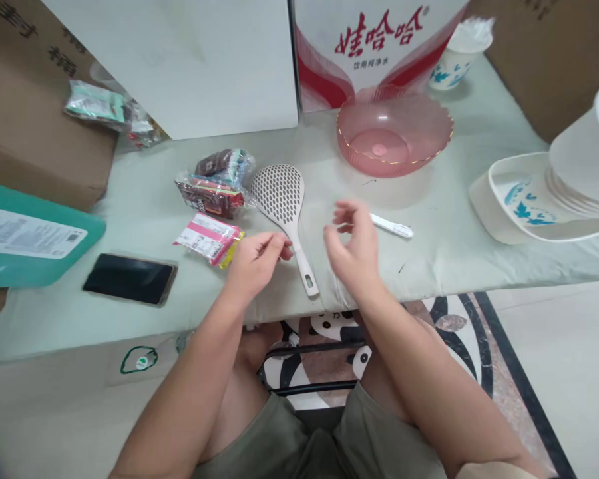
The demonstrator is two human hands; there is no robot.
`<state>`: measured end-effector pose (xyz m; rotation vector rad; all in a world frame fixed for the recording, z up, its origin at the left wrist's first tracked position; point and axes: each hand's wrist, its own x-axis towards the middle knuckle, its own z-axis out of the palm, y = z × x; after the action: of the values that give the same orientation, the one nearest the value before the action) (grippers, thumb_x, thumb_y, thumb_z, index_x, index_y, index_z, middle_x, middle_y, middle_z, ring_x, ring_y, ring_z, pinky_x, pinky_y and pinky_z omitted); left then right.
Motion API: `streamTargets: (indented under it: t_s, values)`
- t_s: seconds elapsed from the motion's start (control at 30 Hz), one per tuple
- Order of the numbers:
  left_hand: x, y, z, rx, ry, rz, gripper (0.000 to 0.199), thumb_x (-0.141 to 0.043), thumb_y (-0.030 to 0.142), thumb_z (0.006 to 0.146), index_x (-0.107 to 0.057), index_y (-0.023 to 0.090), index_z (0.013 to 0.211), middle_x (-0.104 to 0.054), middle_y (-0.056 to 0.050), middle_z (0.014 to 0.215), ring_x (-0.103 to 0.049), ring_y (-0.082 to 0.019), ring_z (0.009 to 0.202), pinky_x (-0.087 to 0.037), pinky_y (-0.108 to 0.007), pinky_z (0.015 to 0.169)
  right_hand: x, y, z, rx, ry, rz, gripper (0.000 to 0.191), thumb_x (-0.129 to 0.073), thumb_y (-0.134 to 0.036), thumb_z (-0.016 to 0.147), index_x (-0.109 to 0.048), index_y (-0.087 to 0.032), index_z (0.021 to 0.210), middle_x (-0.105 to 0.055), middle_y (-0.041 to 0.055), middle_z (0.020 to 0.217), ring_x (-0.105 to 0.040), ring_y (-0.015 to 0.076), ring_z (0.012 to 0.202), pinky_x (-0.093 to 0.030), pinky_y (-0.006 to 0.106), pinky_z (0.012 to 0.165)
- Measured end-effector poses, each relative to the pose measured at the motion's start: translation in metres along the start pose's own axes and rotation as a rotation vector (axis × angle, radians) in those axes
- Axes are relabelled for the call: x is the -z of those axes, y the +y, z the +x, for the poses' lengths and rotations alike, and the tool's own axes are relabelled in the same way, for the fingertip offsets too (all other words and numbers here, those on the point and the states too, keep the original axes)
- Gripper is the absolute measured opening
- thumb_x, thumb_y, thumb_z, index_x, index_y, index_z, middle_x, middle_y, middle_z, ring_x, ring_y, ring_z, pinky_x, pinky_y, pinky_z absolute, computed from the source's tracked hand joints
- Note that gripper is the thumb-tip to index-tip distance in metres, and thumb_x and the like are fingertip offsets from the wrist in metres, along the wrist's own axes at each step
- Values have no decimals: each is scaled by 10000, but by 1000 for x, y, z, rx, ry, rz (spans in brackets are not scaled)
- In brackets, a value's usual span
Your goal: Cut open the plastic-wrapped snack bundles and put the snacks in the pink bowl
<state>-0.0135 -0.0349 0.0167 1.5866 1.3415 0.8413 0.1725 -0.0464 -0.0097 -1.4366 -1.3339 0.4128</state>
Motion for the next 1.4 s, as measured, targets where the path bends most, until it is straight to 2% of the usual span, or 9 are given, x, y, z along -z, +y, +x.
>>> streamTargets:
  t_s: [0.07, 0.27, 0.53, 0.83, 0.97, 1.07, 1.17, 1.27, 1.4]
  values:
    - [-5, -3, 1, -11, -33, 90, 380, -525, 416, 980, -666, 185, 713, -738, -34, 681, -663, -154, 638, -468, -275, 633, 4, 9, 22, -30, 108, -101, 442, -592, -221, 834, -511, -265, 1266, -642, 60, 1024, -640, 214, 899, -543, 407, 817]
    - [-22, 6, 9, -56, -105, 163, 394, -500, 396, 993, -620, 195, 677, -679, -19, 627, -618, -148, 596, -426, -264, 595, 6, 46, 64, -226, 93, -331, 764, -619, -247, 779, -369, -215, 1500, -617, 160, 1188, -644, 283, 939, -531, 555, 893]
    - [-27, 8, 15, -61, -72, 189, 402, -495, 395, 992, -597, 199, 656, -659, -15, 616, -590, -141, 569, -412, -270, 587, 10, 74, 71, -101, 64, -391, 680, -557, -320, 871, -356, -233, 1515, -462, 226, 1440, -527, 372, 1322, -439, 655, 1073]
    - [16, 5, 9, -235, 463, 244, 290, -470, 320, 985, -644, 218, 777, -695, -29, 731, -642, -173, 718, -494, -320, 734, -25, -3, 5, 179, -210, -191, 368, -577, -231, 835, -589, -220, 1203, -641, 168, 1291, -600, 323, 1274, -478, 578, 1087]
    - [45, -7, 0, -41, 698, 436, 142, -566, 284, 931, -687, 234, 984, -710, -88, 1033, -646, -282, 1099, -487, -488, 1031, -39, -12, -3, 203, -315, -154, 360, -571, -205, 837, -589, -219, 1196, -665, 161, 1276, -628, 319, 1230, -483, 562, 1084]
    - [57, -16, -6, 211, 594, 634, 428, -728, 334, 833, -687, 244, 1249, -579, -159, 1370, -468, -418, 1409, -381, -641, 1161, -49, -14, -5, 197, -336, -140, 365, -574, -203, 830, -591, -225, 1194, -667, 154, 1270, -627, 319, 1223, -487, 550, 1077]
    - [61, -24, -11, 236, 383, 746, 713, -817, 364, 749, -615, 254, 1424, -428, -191, 1549, -329, -489, 1511, -332, -678, 1213, -56, -15, -7, 201, -333, -136, 360, -570, -211, 823, -595, -226, 1182, -666, 150, 1243, -627, 314, 1203, -491, 534, 1066]
    - [64, -29, -11, 204, 300, 753, 776, -817, 337, 747, -577, 270, 1482, -406, -189, 1574, -365, -481, 1490, -358, -632, 1222, -60, -15, -8, 195, -341, -148, 358, -569, -216, 826, -603, -214, 1182, -655, 157, 1223, -622, 317, 1185, -488, 530, 1060]
    - [67, -33, -12, 193, 352, 719, 710, -815, 330, 759, -622, 295, 1442, -493, -174, 1486, -487, -449, 1385, -409, -613, 1189, -59, -12, -8, 156, -364, -168, 368, -577, -207, 817, -603, -218, 1184, -649, 147, 1192, -608, 326, 1172, -479, 549, 1053]
